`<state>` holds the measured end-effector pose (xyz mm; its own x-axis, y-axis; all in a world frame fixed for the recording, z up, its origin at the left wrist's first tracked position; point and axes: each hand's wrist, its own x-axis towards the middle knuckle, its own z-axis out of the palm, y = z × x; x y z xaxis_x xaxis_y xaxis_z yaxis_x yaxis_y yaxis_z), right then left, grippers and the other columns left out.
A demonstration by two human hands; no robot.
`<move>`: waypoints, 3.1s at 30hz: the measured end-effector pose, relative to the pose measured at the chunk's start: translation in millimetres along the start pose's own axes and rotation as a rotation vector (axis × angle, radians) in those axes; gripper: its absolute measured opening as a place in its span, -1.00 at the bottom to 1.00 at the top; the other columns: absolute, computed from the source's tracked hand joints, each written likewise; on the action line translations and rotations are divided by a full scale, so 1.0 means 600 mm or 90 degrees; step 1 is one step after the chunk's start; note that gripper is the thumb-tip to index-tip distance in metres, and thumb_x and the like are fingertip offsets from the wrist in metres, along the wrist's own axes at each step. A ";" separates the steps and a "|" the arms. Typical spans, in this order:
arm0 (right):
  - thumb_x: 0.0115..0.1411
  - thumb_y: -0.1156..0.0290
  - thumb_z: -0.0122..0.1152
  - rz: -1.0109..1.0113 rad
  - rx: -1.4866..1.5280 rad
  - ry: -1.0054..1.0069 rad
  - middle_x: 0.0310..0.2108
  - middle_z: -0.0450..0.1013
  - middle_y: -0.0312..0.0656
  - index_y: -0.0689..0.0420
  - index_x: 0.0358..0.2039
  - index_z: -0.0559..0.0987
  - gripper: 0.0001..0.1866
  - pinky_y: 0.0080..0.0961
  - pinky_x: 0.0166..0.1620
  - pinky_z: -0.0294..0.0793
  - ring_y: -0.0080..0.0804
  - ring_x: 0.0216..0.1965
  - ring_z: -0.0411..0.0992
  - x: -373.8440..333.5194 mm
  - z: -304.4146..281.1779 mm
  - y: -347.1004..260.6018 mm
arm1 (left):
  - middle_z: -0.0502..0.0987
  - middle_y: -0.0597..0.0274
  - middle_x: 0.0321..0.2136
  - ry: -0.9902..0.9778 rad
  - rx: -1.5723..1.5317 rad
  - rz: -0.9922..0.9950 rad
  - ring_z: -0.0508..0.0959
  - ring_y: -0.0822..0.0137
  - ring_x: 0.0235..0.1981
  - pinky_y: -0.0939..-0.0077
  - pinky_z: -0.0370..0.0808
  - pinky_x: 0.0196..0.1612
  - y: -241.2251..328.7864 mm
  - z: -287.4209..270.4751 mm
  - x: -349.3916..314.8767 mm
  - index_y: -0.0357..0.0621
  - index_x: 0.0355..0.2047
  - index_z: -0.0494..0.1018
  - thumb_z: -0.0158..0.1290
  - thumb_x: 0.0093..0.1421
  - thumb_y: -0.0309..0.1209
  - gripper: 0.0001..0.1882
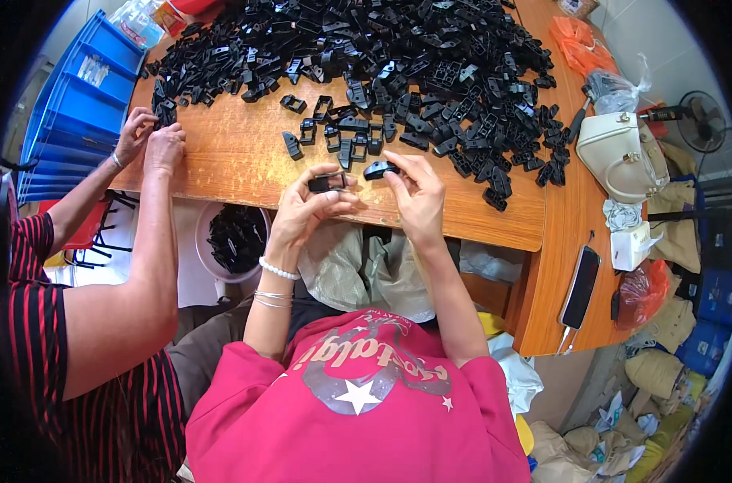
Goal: The person sorts and inspects a large pile of black plastic parts on a wooden table by hand.
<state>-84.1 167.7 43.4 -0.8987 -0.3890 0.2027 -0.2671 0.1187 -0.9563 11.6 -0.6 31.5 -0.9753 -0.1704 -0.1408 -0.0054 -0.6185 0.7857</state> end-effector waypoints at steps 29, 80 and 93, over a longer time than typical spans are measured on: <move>0.29 0.44 -0.03 0.049 0.196 0.104 -0.47 0.45 -0.28 0.25 -0.41 0.51 -0.80 -0.75 -0.39 0.32 -0.67 -0.48 0.35 -0.040 0.011 -0.017 | 0.52 0.02 -0.37 0.092 0.133 0.042 0.63 0.22 -0.40 0.50 0.62 -0.37 0.008 0.074 -0.008 -0.32 -0.22 0.28 -0.01 0.27 -0.41 -0.79; 0.20 0.42 0.13 0.295 0.034 -0.333 -0.45 0.49 -0.30 0.18 -0.03 0.53 -0.68 -0.65 -0.37 0.35 -0.57 -0.45 0.38 -0.154 -0.009 0.137 | 0.46 0.34 -0.70 0.165 0.379 -0.015 0.49 0.60 -0.63 0.70 0.39 -0.57 -0.086 0.029 -0.126 -0.23 -0.17 0.46 0.21 0.07 -0.50 -0.70; 0.16 0.67 0.01 0.052 0.122 -0.102 0.00 0.43 -0.07 0.28 -0.07 0.53 -0.69 -0.52 0.09 0.30 -0.31 0.04 0.37 -0.178 -0.030 -0.027 | 0.57 0.09 -0.51 0.007 0.175 -0.193 0.59 0.37 -0.56 0.58 0.55 -0.49 -0.060 0.077 -0.129 -0.38 -0.09 0.39 0.13 0.12 -0.59 -0.67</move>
<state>9.7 224.0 41.0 -0.8436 -0.5272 0.1018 -0.1113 -0.0138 -0.9937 77.4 70.3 41.6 -0.9181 -0.0216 -0.3958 -0.3520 -0.4145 0.8392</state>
